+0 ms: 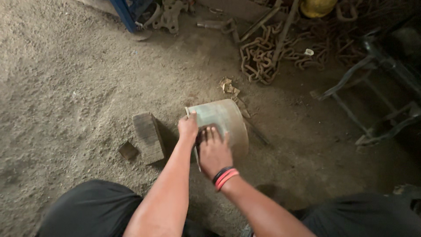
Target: The person sits on the ground and scrubs the exterior surface of a cylindrical metal object using a sanding block. The person holds the object steady with one hand while moving the block back and forth with the other hand to clean or smooth the surface.
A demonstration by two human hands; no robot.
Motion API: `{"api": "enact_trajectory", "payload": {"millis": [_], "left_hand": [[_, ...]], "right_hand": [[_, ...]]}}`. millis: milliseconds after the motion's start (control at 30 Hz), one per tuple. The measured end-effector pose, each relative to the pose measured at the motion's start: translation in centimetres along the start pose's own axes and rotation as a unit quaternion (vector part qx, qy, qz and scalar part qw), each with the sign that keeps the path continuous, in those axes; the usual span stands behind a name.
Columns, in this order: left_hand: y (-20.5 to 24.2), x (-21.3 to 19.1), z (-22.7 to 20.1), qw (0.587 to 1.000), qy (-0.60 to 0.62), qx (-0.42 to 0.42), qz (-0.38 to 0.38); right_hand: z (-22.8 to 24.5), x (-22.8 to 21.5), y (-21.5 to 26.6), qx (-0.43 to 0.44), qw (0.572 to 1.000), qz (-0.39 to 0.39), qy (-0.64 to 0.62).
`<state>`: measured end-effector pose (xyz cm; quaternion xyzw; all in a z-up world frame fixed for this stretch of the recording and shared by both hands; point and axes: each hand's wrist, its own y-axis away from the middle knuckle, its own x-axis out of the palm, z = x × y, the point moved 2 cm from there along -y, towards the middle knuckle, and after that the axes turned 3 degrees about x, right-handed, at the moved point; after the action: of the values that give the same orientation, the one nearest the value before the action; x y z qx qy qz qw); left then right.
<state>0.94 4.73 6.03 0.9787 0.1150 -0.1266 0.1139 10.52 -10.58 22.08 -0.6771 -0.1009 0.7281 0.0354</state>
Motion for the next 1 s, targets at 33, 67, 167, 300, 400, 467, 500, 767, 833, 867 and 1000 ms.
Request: {"api": "enact_trajectory", "payload": {"millis": [33,67,167,300,400,467,500,767,833,867,1000], "left_hand": [[0.1,-0.1,0.2,1.000,-0.008,0.012,0.004],[0.4,-0.2,0.3,0.999,-0.038,0.028,0.006],[2.9,-0.6,0.1,0.994,-0.091,0.060,0.007],[7.6,-1.8,-1.9,0.992,-0.111,0.061,0.000],[7.8,-2.5,-3.1,0.991,-0.114,0.062,-0.001],[6.8,-1.9,-3.1,0.991,-0.115,0.064,-0.001],[5.8,-1.6,-3.1,0.991,-0.120,0.067,-0.003],[-0.1,-0.5,-5.5,0.996,-0.072,-0.044,0.004],[0.3,-1.1,-5.7,0.996,-0.077,-0.042,0.012],[0.6,-1.3,-5.8,0.995,-0.081,-0.047,0.017],[3.2,-1.7,-5.3,0.991,-0.132,0.020,0.013]], "right_hand": [[-0.5,0.0,-0.4,0.001,1.000,-0.003,0.002],[-1.2,-0.2,-1.0,0.006,1.000,-0.004,0.018],[-3.6,-0.9,-3.6,0.026,0.999,0.016,0.023],[-5.8,0.4,-8.3,0.056,0.991,0.119,0.017],[-6.5,2.0,-10.3,0.000,0.999,0.025,-0.022],[-7.2,2.6,-10.0,0.006,0.996,0.068,-0.059],[-7.2,2.8,-9.6,0.010,0.993,0.091,-0.077],[-3.1,3.4,3.3,-0.073,0.977,-0.134,-0.147],[-3.8,3.4,2.6,-0.069,0.983,-0.087,-0.149],[-4.1,3.2,1.9,-0.068,0.984,-0.065,-0.151],[-5.0,1.3,-5.3,-0.069,0.991,-0.017,-0.111]]}}
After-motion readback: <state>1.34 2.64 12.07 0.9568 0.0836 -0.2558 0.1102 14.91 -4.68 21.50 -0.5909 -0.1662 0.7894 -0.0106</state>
